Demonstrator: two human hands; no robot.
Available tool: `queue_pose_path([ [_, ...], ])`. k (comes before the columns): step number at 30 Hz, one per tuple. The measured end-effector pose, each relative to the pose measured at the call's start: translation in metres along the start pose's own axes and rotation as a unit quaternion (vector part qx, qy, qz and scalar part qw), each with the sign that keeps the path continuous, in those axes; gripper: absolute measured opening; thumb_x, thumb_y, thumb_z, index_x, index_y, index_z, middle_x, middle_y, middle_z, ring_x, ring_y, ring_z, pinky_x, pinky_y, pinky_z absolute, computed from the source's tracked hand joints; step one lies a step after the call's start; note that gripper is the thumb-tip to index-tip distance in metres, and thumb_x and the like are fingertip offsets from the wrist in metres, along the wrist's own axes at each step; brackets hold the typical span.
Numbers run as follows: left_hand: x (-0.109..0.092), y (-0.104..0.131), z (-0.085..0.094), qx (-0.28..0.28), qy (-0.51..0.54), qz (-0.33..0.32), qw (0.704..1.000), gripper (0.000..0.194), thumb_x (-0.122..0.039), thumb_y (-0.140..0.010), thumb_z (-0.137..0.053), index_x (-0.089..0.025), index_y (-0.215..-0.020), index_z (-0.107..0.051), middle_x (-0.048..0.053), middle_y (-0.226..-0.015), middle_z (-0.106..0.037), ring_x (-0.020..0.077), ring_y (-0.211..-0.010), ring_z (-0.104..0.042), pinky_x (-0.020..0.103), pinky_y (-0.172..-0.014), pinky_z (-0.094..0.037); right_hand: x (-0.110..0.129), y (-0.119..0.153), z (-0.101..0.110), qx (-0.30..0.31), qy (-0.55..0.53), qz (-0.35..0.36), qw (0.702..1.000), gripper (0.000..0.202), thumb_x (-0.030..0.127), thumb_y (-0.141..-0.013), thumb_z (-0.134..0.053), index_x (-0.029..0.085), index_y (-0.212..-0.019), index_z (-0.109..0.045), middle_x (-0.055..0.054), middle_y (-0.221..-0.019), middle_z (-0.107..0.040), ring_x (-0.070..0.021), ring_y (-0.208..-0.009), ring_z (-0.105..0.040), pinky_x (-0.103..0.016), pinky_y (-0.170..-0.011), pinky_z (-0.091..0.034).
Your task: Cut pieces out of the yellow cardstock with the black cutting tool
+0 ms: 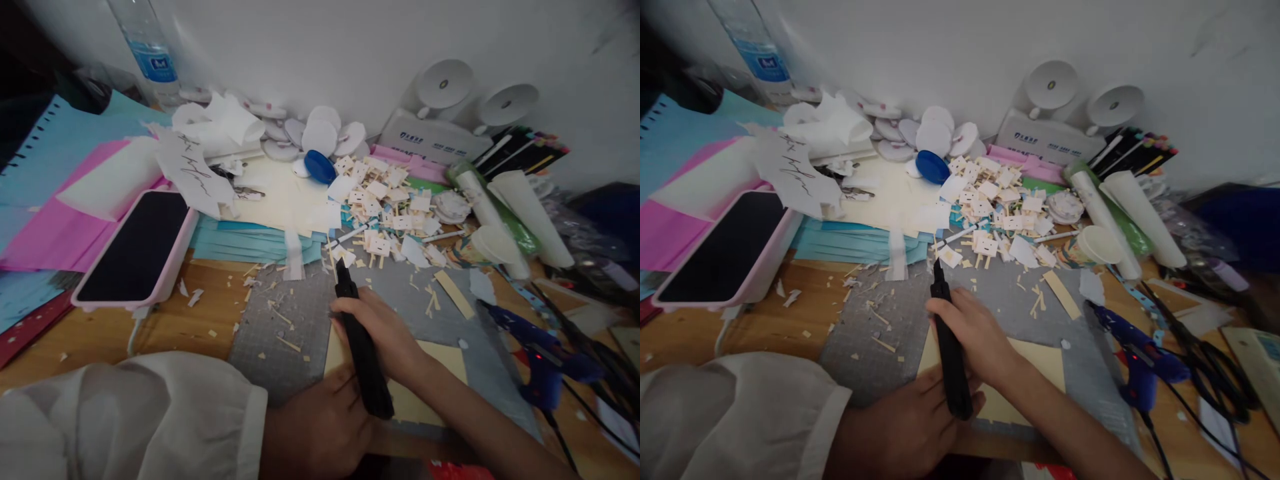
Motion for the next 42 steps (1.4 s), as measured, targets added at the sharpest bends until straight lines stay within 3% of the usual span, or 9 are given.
queue_pose_path([
  [7, -0.003, 0.003, -0.002, 0.006, -0.015, -0.001, 1.000, 0.039, -0.020, -0.100, -0.034, -0.005, -0.127, -0.057, 0.012, -0.130, -0.060, 0.0262, -0.127, -0.048, 0.043, -0.113, -0.029, 0.012, -0.006, -0.004, 0.075, 0.083, 0.068, 0.991, 0.023, 0.009, -0.093, -0.041, 0.019, -0.107, -0.055, -0.005, -0.084, -0.057, -0.0212, -0.080, -0.051, -0.029, -0.066, -0.042],
  [18, -0.003, 0.003, -0.006, 0.018, -0.018, 0.007, 1.000, 0.041, -0.022, -0.099, -0.033, -0.004, -0.130, -0.054, 0.012, -0.132, -0.058, 0.0272, -0.128, -0.048, 0.043, -0.113, -0.027, 0.008, -0.002, -0.010, 0.055, 0.077, 0.055, 0.994, 0.021, 0.011, -0.094, -0.041, 0.020, -0.108, -0.052, -0.003, -0.083, -0.053, -0.0203, -0.080, -0.049, -0.030, -0.070, -0.044],
  [23, -0.002, 0.001, -0.002, 0.032, -0.030, 0.014, 0.999, 0.041, -0.024, -0.099, -0.037, -0.003, -0.131, -0.053, 0.016, -0.132, -0.058, 0.0288, -0.131, -0.045, 0.043, -0.112, -0.028, -0.011, -0.002, -0.008, 0.018, 0.036, -0.018, 0.999, 0.024, 0.010, -0.091, -0.043, 0.022, -0.108, -0.054, -0.004, -0.085, -0.056, -0.0210, -0.081, -0.053, -0.032, -0.070, -0.047],
  [28, 0.000, -0.003, 0.004, 0.029, -0.008, 0.017, 0.999, 0.041, -0.025, -0.099, -0.040, -0.003, -0.130, -0.053, 0.014, -0.129, -0.061, 0.0241, -0.120, -0.055, 0.041, -0.112, -0.028, -0.029, 0.000, -0.004, -0.014, -0.110, -0.098, 0.989, 0.023, 0.017, -0.090, -0.044, 0.026, -0.110, -0.051, -0.001, -0.079, -0.059, -0.0198, -0.074, -0.060, -0.033, -0.067, -0.051],
  [30, 0.001, -0.004, 0.004, 0.028, -0.005, 0.019, 0.999, 0.040, -0.024, -0.098, -0.041, -0.004, -0.129, -0.055, 0.013, -0.127, -0.063, 0.0237, -0.118, -0.057, 0.041, -0.113, -0.028, -0.029, 0.001, -0.001, -0.041, -0.118, -0.109, 0.986, 0.023, 0.018, -0.089, -0.047, 0.026, -0.110, -0.051, -0.001, -0.080, -0.060, -0.0199, -0.074, -0.062, -0.034, -0.068, -0.052],
  [34, 0.001, -0.003, 0.004, 0.010, -0.012, 0.009, 1.000, 0.037, -0.022, -0.099, -0.040, -0.005, -0.125, -0.058, 0.014, -0.123, -0.065, 0.0250, -0.118, -0.057, 0.042, -0.112, -0.028, -0.016, 0.000, 0.003, -0.037, -0.057, -0.062, 0.996, 0.022, 0.018, -0.087, -0.055, 0.026, -0.107, -0.053, -0.003, -0.093, -0.061, -0.0211, -0.085, -0.062, -0.035, -0.075, -0.051],
  [39, -0.001, 0.002, -0.001, 0.007, -0.007, 0.001, 1.000, 0.036, -0.022, -0.098, -0.039, -0.005, -0.123, -0.060, 0.014, -0.127, -0.062, 0.0292, -0.128, -0.049, 0.047, -0.113, -0.026, 0.004, -0.005, -0.002, 0.068, -0.006, 0.029, 0.997, 0.021, 0.011, -0.092, -0.047, 0.022, -0.109, -0.054, -0.004, -0.090, -0.058, -0.0204, -0.086, -0.054, -0.032, -0.074, -0.047],
  [42, -0.001, 0.003, 0.000, 0.016, -0.019, 0.001, 1.000, 0.039, -0.023, -0.099, -0.037, -0.005, -0.128, -0.057, 0.013, -0.132, -0.059, 0.0278, -0.131, -0.046, 0.044, -0.113, -0.029, 0.009, -0.008, -0.003, 0.091, 0.029, 0.051, 0.994, 0.023, 0.009, -0.092, -0.042, 0.020, -0.109, -0.053, -0.005, -0.089, -0.056, -0.0215, -0.085, -0.051, -0.032, -0.073, -0.046],
])
Point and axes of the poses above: each hand's wrist, its own y-axis away from the middle knuckle, its own z-axis out of the back of the hand, x = y × z, the point moved 5 cm from there along -y, towards the middle knuckle
